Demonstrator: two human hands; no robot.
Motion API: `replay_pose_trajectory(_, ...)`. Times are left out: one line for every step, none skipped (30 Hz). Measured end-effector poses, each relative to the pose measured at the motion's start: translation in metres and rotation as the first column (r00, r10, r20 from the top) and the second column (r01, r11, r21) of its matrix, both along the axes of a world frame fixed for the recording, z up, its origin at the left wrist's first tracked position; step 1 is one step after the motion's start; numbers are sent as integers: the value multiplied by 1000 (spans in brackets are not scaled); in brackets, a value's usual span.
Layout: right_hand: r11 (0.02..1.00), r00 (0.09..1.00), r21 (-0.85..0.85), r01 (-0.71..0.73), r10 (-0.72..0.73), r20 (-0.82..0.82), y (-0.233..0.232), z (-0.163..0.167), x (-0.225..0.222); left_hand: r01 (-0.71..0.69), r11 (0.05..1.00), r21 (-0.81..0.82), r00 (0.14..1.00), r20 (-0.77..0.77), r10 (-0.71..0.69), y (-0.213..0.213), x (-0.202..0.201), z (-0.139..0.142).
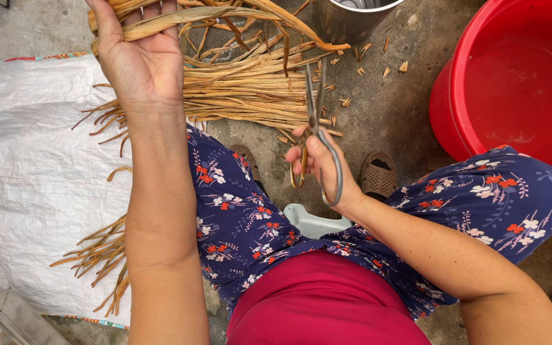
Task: The person sits on a small stool and uses shears to trim the ends of dried plant stems. They hold a bundle of stems in one hand and cut the tips with the shears in the other, then place the trimmed stems onto a pile on a white sack.
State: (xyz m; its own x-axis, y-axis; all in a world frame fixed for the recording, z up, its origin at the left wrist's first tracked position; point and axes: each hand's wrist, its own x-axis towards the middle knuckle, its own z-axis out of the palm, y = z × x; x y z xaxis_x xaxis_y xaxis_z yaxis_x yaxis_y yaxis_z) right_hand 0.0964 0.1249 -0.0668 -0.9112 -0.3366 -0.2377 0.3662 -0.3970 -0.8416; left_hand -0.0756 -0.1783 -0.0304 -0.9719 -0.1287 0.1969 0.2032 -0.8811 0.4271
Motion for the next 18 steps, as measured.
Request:
replay_pose_trajectory(1000,1000,-21,17,-17,-23,2,1,-3,4,1000,-19,1000,-13,-4,0,0,-1)
replay_pose_trajectory(999,998,-43,34,-36,-46,4,2,-8,8,999,-38,1000,-26,-9,0,1,-1)
replay_pose_trajectory(997,996,-65,51,-55,-69,7,3,-14,13,998,-56,999,-39,-16,1,1,-2)
replay_pose_trajectory(996,995,-62,61,-66,-79,9,4,-19,13,1000,-28,1000,-14,-13,3,2,-2)
replay_pose_trajectory(996,993,-58,72,-77,-91,12,4,-25,12,1000,0,1000,9,-12,5,2,-2)
replay_pose_trajectory(995,991,-54,82,-87,-101,15,3,-30,9,1000,27,999,35,-10,7,3,-2)
replay_pose_trajectory(994,993,-42,103,-105,-55,19,2,-34,16,999,29,999,31,-17,9,3,-1)
replay_pose_trajectory(992,992,-29,123,-123,-8,22,0,-37,24,999,30,999,30,-24,10,3,-1)
replay_pose_trajectory(990,989,-15,140,-140,38,25,-2,-39,30,999,31,999,27,-31,11,3,0)
replay_pose_trajectory(986,984,9,169,-170,59,26,-6,-39,26,999,35,999,28,-27,12,4,1)
replay_pose_trajectory(980,977,33,197,-199,77,26,-10,-40,21,999,39,999,29,-22,12,4,2)
replay_pose_trajectory(973,969,57,223,-228,98,25,-15,-40,16,999,42,999,32,-17,12,5,3)
replay_pose_trajectory(979,972,96,181,-193,137,21,-21,-37,28,999,40,999,24,-29,11,6,3)
replay_pose_trajectory(981,971,134,138,-161,176,16,-27,-33,42,998,40,999,15,-42,11,8,4)
replay_pose_trajectory(981,969,171,95,-131,212,12,-32,-31,56,998,39,998,2,-56,10,8,5)
replay_pose_trajectory(983,961,180,28,-76,266,9,-37,-29,46,999,28,999,9,-46,10,9,5)
replay_pose_trajectory(982,946,186,-40,-22,322,5,-41,-25,35,999,15,999,18,-36,9,10,6)
replay_pose_trajectory(976,924,187,-111,33,381,3,-45,-22,23,1000,3,999,30,-23,9,12,7)
